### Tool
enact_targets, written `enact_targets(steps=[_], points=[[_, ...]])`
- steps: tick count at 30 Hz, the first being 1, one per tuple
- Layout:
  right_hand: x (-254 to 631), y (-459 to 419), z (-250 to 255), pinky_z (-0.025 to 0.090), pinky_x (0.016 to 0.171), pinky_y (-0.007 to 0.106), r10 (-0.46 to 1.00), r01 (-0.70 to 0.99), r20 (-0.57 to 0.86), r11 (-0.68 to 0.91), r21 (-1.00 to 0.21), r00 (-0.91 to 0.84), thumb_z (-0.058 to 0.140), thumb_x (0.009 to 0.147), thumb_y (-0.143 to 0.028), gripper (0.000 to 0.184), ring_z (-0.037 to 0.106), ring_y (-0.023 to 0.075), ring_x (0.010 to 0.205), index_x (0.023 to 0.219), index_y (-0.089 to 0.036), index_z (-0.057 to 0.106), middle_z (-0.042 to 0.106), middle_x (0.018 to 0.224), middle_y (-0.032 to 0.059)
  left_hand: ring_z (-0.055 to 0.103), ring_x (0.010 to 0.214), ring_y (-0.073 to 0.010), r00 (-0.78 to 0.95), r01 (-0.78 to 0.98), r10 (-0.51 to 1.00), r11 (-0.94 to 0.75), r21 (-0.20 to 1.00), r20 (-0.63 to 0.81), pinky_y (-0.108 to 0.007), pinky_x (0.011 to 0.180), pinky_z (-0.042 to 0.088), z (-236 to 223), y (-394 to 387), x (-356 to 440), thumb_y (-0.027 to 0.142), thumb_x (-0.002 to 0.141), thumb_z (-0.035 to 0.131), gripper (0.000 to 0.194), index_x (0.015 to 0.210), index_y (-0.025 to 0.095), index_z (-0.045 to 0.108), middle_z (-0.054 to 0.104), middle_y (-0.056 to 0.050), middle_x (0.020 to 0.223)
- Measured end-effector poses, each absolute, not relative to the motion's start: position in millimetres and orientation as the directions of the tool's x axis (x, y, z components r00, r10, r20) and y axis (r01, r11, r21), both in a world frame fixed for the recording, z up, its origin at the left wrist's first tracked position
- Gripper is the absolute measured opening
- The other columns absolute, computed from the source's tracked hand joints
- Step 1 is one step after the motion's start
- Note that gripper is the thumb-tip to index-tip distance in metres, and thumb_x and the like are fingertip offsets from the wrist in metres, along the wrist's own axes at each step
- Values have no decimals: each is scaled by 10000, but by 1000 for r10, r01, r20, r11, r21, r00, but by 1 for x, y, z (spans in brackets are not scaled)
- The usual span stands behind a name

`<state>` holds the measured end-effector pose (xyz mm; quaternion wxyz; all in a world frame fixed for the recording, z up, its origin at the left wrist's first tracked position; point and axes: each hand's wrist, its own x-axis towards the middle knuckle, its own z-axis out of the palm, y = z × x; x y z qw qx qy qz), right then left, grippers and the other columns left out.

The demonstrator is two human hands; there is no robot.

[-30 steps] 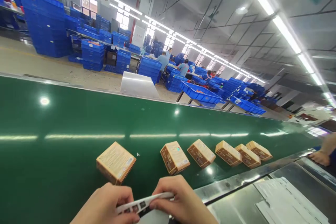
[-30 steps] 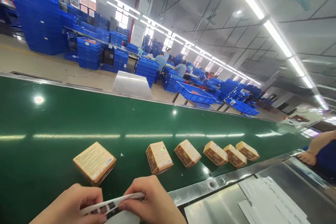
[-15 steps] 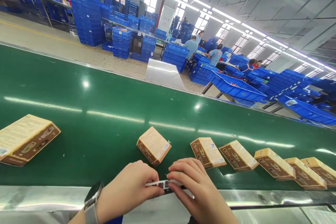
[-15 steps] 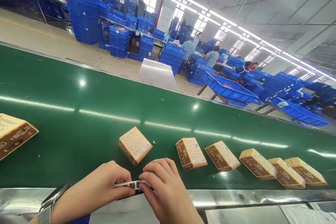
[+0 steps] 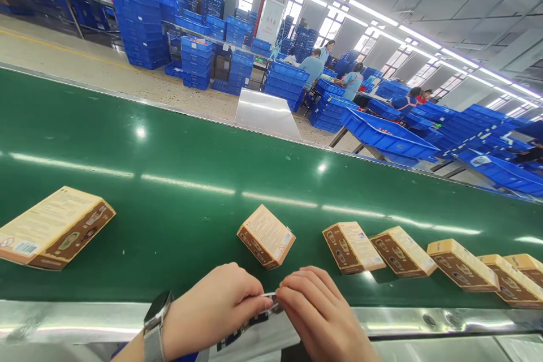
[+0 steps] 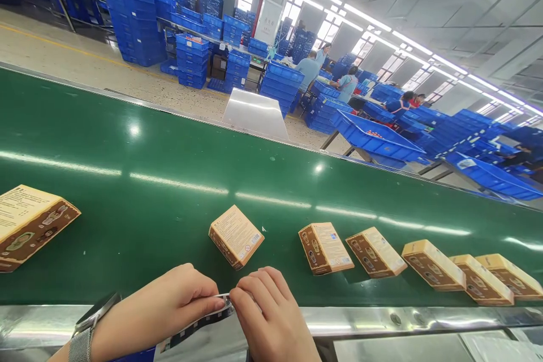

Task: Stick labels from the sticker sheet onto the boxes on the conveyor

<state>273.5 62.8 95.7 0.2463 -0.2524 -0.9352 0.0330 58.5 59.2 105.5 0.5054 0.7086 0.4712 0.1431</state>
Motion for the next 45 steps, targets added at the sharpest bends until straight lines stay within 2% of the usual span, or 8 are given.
enact_targets(steps=[3,8,12,15,18,40,42,45], points=[[277,62,95,438,971,378,408,441,542,894,-76,-735,406,1036,-8,256,665,247,1018,1049,-154,616,710,1041,108,221,512,-92,510,480,799,43,876,-318,-258,472,171,101,60,58,323,933,554,487,529,177,325,236,82,504],[293,82,100,486,982,300,773,427,328,590,-685,-544,497,1071,-311,193,604,215,1176,910,-258,589,646,1231,64,354,520,-93,480,530,766,136,837,-428,-231,487,247,103,60,57,300,872,681,278,642,169,597,422,81,530],[297,128,99,401,1090,444,924,343,18,160,-926,-382,636,906,-690,441,488,318,1314,857,-253,622,574,1386,101,624,860,-186,479,673,867,-263,691,-137,-264,735,461,96,62,65,233,861,776,186,705,179,691,695,-9,880],[292,158,92,479,990,426,927,325,-57,72,-943,-372,662,841,-743,510,567,324,1207,844,-234,631,605,1355,108,446,1392,-358,581,616,805,-531,582,119,-479,1122,407,80,70,76,235,857,791,134,762,171,722,534,-107,1484],[288,172,85,530,801,370,921,322,-103,25,-946,-374,670,805,-753,541,646,280,947,870,-216,658,698,1142,97,256,1499,-378,648,575,745,-615,540,158,-529,1240,259,62,79,87,288,867,788,173,756,164,738,330,-92,1618],[314,179,64,528,694,416,984,565,175,161,-809,-30,626,771,-660,464,667,290,713,937,-244,504,668,727,39,301,1491,-311,683,529,726,-565,634,77,-427,1263,219,65,98,126,209,858,789,158,719,158,734,348,-78,1604],[316,175,75,517,701,436,976,593,216,176,-785,-3,581,789,-646,462,673,335,798,987,-234,514,693,790,87,522,1359,-290,651,560,758,-522,644,48,-403,1183,368,68,91,123,228,895,753,121,791,168,734,547,-97,1480],[312,151,99,510,755,419,968,598,239,238,-766,-79,532,874,-579,390,656,337,956,1015,-222,601,712,979,121,742,854,-247,526,666,849,-378,643,-45,-312,751,546,77,74,108,300,949,681,163,847,182,727,780,-57,901]])
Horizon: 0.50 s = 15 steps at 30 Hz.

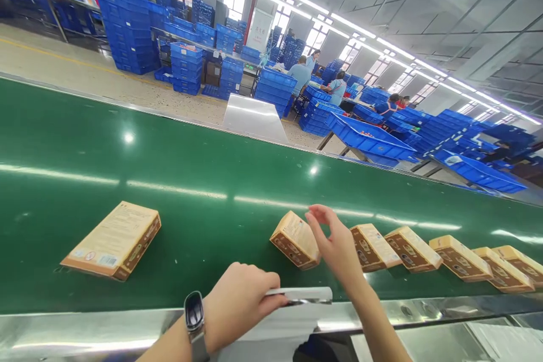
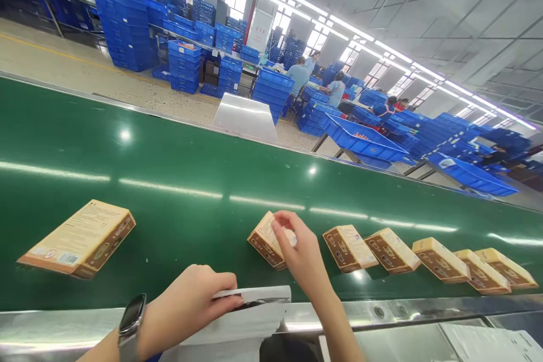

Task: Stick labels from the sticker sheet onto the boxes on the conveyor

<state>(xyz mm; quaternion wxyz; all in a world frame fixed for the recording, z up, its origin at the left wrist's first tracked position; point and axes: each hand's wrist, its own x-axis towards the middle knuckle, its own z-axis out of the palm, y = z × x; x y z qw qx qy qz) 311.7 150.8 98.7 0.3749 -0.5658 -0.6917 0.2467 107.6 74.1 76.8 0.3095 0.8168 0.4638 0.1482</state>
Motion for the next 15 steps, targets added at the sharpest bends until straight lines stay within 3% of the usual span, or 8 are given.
enact_targets(steps=[2,4,7,10,13,15], points=[[304,126,114,518,781,361,949,556,165,294,-777,-270,603,882,-518,283,675,281,887,916,-251,691,730,911,50,666,630,-180,439,691,892,-257,676,-110,-237,564,438,85,62,93,341,958,654,238,779,190,696,693,9,650],[294,103,122,515,742,295,852,502,10,317,-805,-523,714,853,-435,163,685,238,825,873,-276,738,736,852,-3,545,521,-117,404,597,889,-78,799,-215,-202,481,337,92,52,79,366,930,655,275,722,187,629,599,54,568],[281,81,121,484,681,258,726,475,-96,338,-812,-681,710,903,-344,81,673,199,757,877,-283,756,721,820,-23,424,451,-90,407,360,828,242,901,-385,-193,429,278,100,40,60,343,794,721,220,791,202,552,518,106,539],[274,72,110,465,618,259,708,449,-53,386,-806,-705,649,980,-388,198,645,186,689,853,-267,741,696,774,-15,460,542,-103,359,343,847,273,899,-393,-198,523,316,103,29,46,292,746,727,189,779,201,566,536,100,573],[270,70,101,463,599,269,661,417,25,501,-758,-750,575,1040,-445,307,627,185,671,841,-253,708,671,745,-9,494,675,-140,262,508,888,205,836,-377,-225,624,311,104,18,37,301,850,648,171,716,200,616,548,60,617],[265,69,99,484,630,273,610,398,66,590,-703,-790,539,1066,-389,274,629,186,708,873,-255,681,677,772,-11,501,737,-164,211,623,892,192,759,-399,-240,652,297,104,12,34,310,882,635,176,738,209,639,562,44,665]])
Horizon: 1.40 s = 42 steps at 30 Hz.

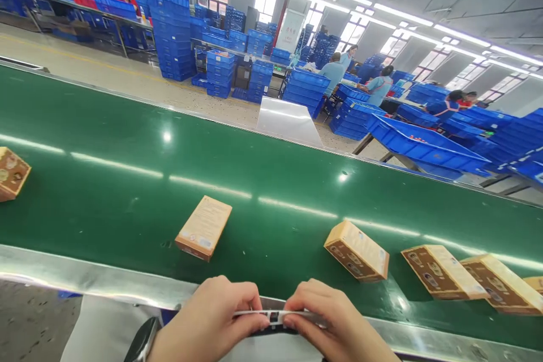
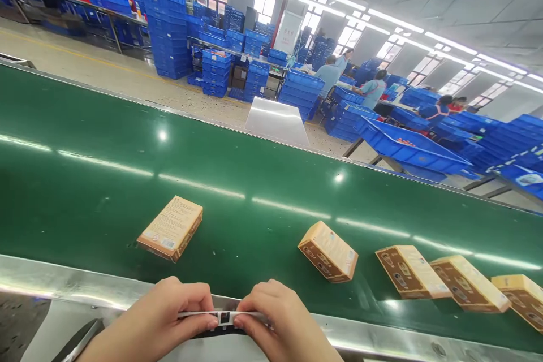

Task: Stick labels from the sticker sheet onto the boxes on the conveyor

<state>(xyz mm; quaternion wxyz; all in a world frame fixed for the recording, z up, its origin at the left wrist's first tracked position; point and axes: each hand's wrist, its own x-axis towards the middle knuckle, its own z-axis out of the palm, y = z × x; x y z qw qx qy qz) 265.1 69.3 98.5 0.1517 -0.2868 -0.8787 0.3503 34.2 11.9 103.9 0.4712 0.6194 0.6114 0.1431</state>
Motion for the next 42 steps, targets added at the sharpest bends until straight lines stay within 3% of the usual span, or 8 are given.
enact_targets(steps=[11,16,19,22,28,31,36,42], points=[[224,56,86,543,928,458,361,309,459,933,-186,-812,473,980,-16,263,726,264,923,1021,-241,604,759,1017,72,436,612,-127,187,378,882,342,860,-432,-224,561,273,89,-4,19,329,778,721,223,698,197,561,500,74,606],[232,61,79,573,920,421,465,217,427,832,-511,-775,577,997,-122,166,699,282,1023,983,-282,622,741,1065,60,512,662,-136,150,367,871,391,844,-469,-208,581,313,84,-9,7,242,732,722,77,750,201,659,559,74,638],[230,86,72,587,907,434,786,315,291,514,-798,-546,591,1015,-337,85,674,297,1086,1092,-307,609,702,1173,80,563,688,-146,124,468,891,336,817,-438,-214,607,346,71,-14,0,242,750,722,34,742,209,723,625,51,670],[213,115,61,544,967,544,940,315,40,153,-937,-338,698,892,-542,637,657,328,1107,1391,-268,412,601,1350,160,612,696,-153,285,514,909,122,849,-304,-220,633,400,45,-18,-5,178,744,756,64,727,240,761,728,33,717],[179,143,57,565,916,462,881,192,-46,51,-980,-471,771,786,-533,867,672,281,1056,1472,-240,330,566,1388,169,620,1162,-286,417,608,878,-460,646,233,-367,931,521,25,-10,-6,323,804,831,79,748,291,786,665,-33,1350],[180,143,65,575,875,427,895,184,-55,31,-982,-443,803,767,-572,712,674,288,1044,1335,-247,523,590,1372,151,388,1431,-412,487,671,851,-510,538,198,-559,1156,374,44,0,-2,193,712,876,116,766,237,785,371,-65,1595],[189,134,75,578,786,391,924,216,-141,-66,-974,-354,772,768,-684,474,674,338,1025,846,-222,703,700,1226,129,285,1470,-380,523,701,851,-465,541,53,-545,1195,336,60,10,7,167,802,801,74,745,170,754,260,-99,1613],[194,129,80,549,709,356,938,262,-184,-106,-959,-294,803,692,-708,504,672,332,940,734,-222,678,730,1146,111,261,1481,-376,544,673,836,-484,560,68,-552,1201,333,50,13,18,179,802,817,96,755,163,736,166,-79,1625]])
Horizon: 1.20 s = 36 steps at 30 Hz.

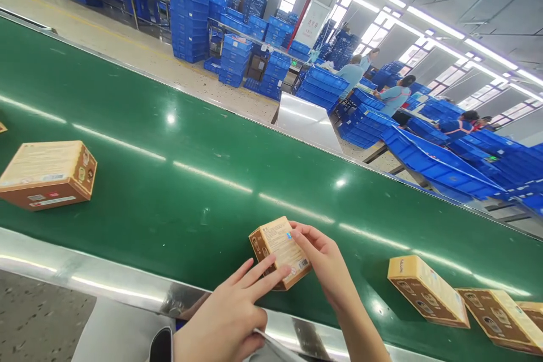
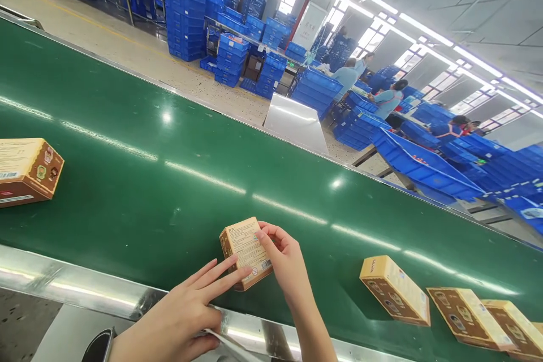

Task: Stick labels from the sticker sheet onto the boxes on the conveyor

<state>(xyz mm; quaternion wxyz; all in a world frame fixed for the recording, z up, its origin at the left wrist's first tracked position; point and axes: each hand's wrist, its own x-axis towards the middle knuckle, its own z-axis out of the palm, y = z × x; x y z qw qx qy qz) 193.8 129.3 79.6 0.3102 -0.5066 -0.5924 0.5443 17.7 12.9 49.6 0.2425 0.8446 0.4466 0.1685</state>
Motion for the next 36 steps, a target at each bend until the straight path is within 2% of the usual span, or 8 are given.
enact_targets(steps=[10,17,19,22,24,26,29,36], points=[[209,122,73,547,665,393,985,441,-49,28,-897,-163,692,769,-698,466,657,309,784,776,-235,637,727,892,111,306,1475,-372,566,653,816,-531,540,119,-528,1202,359,52,19,39,243,804,830,127,731,183,745,224,-49,1632],[220,129,73,553,578,380,987,558,161,140,-818,-11,609,828,-616,449,701,312,729,1049,-233,531,731,846,96,328,1465,-372,593,594,791,-556,582,151,-527,1222,295,50,23,43,188,823,793,120,725,158,730,260,-90,1621],[226,121,82,552,587,356,973,585,231,186,-789,2,590,862,-591,393,704,309,816,1025,-233,579,735,930,105,470,1390,-347,565,572,816,-492,656,120,-472,1196,347,52,20,41,132,817,776,58,780,156,739,419,-122,1557],[232,94,98,562,710,287,923,580,271,382,-719,-272,574,979,-469,220,693,246,922,1034,-266,640,729,1006,42,741,929,-227,353,574,932,-142,806,-88,-278,855,541,60,11,32,160,839,744,32,845,189,755,791,-47,1015],[232,75,103,547,820,243,772,477,214,558,-679,-599,598,1023,-389,158,696,202,934,1140,-288,629,724,1055,10,671,669,-156,210,502,946,112,858,-246,-215,621,454,68,5,25,239,875,692,85,818,206,746,736,28,705],[229,63,100,536,834,229,613,375,171,654,-657,-771,578,1054,-365,187,701,191,926,1224,-289,589,719,1060,11,592,651,-133,184,381,931,227,896,-314,-206,587,382,76,0,17,290,870,658,122,802,206,714,695,47,696],[226,59,89,531,750,238,568,351,149,671,-653,-809,456,1104,-351,168,702,187,836,1152,-279,600,715,945,3,502,665,-132,208,278,914,287,917,-349,-216,598,335,82,-7,6,344,842,623,136,851,212,649,625,60,710],[222,65,84,537,736,210,556,312,151,648,-695,-818,525,1074,-272,206,680,159,782,1268,-339,546,703,872,-52,426,677,-169,135,383,919,296,875,-370,-270,620,273,76,-21,-3,484,860,474,319,753,211,600,542,21,689]])
